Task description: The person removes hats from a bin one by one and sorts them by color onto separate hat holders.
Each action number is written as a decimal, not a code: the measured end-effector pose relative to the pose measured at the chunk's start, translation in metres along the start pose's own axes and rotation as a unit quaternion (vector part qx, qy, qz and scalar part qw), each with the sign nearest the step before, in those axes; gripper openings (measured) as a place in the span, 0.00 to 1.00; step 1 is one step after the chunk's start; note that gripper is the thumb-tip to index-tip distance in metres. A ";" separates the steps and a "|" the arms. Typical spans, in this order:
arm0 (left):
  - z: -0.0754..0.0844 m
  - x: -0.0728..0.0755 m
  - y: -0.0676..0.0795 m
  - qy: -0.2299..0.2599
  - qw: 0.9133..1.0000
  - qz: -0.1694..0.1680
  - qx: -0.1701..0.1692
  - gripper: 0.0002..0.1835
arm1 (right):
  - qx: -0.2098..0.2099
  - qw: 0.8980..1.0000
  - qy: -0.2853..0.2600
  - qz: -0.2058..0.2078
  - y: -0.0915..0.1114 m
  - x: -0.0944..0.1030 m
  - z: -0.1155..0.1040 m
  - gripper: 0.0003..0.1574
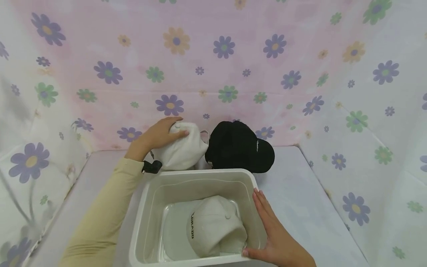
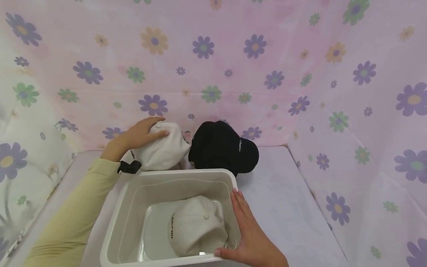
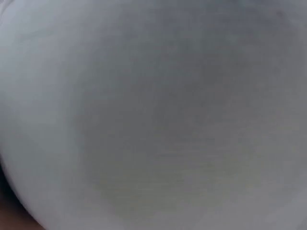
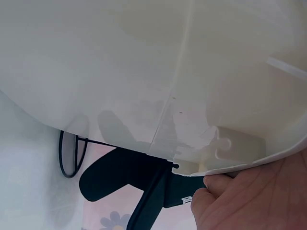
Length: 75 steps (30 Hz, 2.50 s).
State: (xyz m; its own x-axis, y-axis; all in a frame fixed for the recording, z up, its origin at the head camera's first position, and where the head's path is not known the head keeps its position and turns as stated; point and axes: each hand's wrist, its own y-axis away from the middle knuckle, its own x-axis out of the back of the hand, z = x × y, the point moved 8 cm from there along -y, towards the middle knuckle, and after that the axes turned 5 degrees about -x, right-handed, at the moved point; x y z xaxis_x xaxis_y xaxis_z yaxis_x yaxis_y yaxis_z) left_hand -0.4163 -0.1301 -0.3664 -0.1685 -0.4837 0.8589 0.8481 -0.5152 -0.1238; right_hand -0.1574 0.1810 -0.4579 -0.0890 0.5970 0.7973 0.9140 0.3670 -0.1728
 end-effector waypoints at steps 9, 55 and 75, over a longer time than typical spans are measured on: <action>-0.002 0.012 0.029 0.068 0.996 0.053 0.003 0.39 | 0.001 1.000 0.007 0.004 0.002 0.000 0.002 0.83; -0.148 -0.117 0.166 0.546 0.746 0.196 0.327 0.31 | 0.023 0.979 -0.030 -0.201 -0.244 -0.018 -0.066 0.38; -0.131 -0.083 0.145 0.703 0.595 0.307 0.239 0.37 | -0.123 0.964 -0.192 -0.139 -0.294 -0.017 -0.054 0.34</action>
State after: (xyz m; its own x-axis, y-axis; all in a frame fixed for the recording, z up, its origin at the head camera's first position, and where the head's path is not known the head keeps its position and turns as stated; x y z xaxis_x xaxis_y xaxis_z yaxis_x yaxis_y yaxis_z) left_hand -0.3450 -0.2569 -0.5209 0.2777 -0.7639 -0.5825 0.9562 0.1616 0.2439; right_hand -0.4034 0.0245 -0.3892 -0.4416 0.7366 0.5123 0.8952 0.4000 0.1966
